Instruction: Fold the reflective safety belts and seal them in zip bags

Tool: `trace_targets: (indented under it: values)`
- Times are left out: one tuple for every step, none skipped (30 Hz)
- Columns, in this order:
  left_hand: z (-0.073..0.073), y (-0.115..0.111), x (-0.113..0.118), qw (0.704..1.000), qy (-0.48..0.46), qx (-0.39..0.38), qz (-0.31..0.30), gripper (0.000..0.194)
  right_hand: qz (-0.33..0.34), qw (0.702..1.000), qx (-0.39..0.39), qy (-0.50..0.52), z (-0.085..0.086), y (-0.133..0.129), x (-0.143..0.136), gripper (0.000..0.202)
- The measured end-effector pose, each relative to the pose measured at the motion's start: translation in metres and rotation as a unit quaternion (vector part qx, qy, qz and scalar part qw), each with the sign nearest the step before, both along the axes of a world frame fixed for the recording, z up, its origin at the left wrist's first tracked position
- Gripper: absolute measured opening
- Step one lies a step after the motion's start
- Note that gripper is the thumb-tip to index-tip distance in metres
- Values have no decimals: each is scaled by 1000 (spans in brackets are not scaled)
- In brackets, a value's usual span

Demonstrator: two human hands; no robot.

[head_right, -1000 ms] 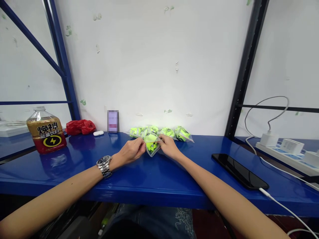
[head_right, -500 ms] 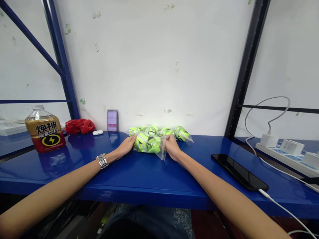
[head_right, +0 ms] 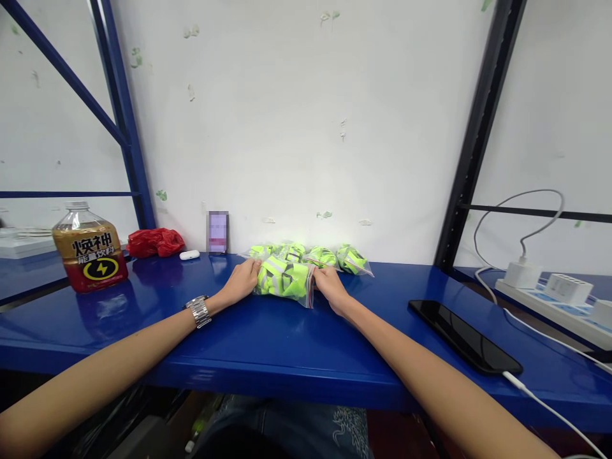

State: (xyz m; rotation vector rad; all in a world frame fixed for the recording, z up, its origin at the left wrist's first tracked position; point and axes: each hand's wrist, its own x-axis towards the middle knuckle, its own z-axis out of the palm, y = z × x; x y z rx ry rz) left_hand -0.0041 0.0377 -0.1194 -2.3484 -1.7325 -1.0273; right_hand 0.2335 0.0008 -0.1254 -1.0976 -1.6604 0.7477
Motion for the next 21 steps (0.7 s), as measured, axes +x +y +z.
trace_targets:
  values:
    - [0,1,-1,1000,16,5,3,35,30,998,-35,38,2,-3,-2,36]
    - [-1,1,-1,1000,29,9,6,36,58,993,-69,75,5,-6,-3,34]
    - [-1,2,-2,999,41,14,9,37,86,987,-92,101,7,-9,-3,34]
    - [-1,2,-3,999,49,18,11,37,111,983,-101,109,9,-12,-3,33]
    - [-1,2,-3,998,57,22,12,38,132,980,-104,109,10,-14,-2,33]
    - [-1,2,-4,997,65,27,12,38,151,977,-105,104,11,-16,-1,33]
    - [-1,2,-4,997,72,33,10,38,166,976,-105,96,12,-17,0,33]
    - [0,1,-5,996,79,38,7,37,175,975,-106,86,12,-18,1,34]
    - [1,0,-5,995,85,44,4,37,178,975,-107,75,11,-17,3,35]
    - [1,-1,-5,995,89,50,1,36,175,977,-107,65,10,-17,4,37]
    - [2,-2,-5,994,92,55,-1,35,166,979,-107,53,9,-16,4,39]
    - [3,-4,-5,994,93,61,-3,35,156,981,-106,43,8,-15,5,40]
    - [4,-5,-5,993,93,67,-4,34,147,983,-104,36,7,-15,4,40]
    - [4,-7,-4,993,92,72,-5,35,140,985,-100,32,7,-14,3,41]
    - [4,-8,-4,993,91,78,-5,36,136,985,-98,32,7,-14,2,41]
    - [4,-9,-4,993,89,82,-7,37,137,985,-96,35,7,-15,0,41]
    - [3,-9,-3,992,89,85,-9,39,143,984,-96,40,7,-16,-1,42]
    - [2,-10,-2,992,89,88,-13,40,150,983,-95,47,8,-16,-3,42]
    - [2,-10,-2,992,89,91,-19,40,158,982,-93,52,9,-17,-4,42]
    - [1,-10,-1,991,89,93,-25,40,165,981,-90,55,10,-18,-4,41]
    - [0,-10,-1,991,88,94,-31,40,170,980,-88,57,11,-18,-4,41]
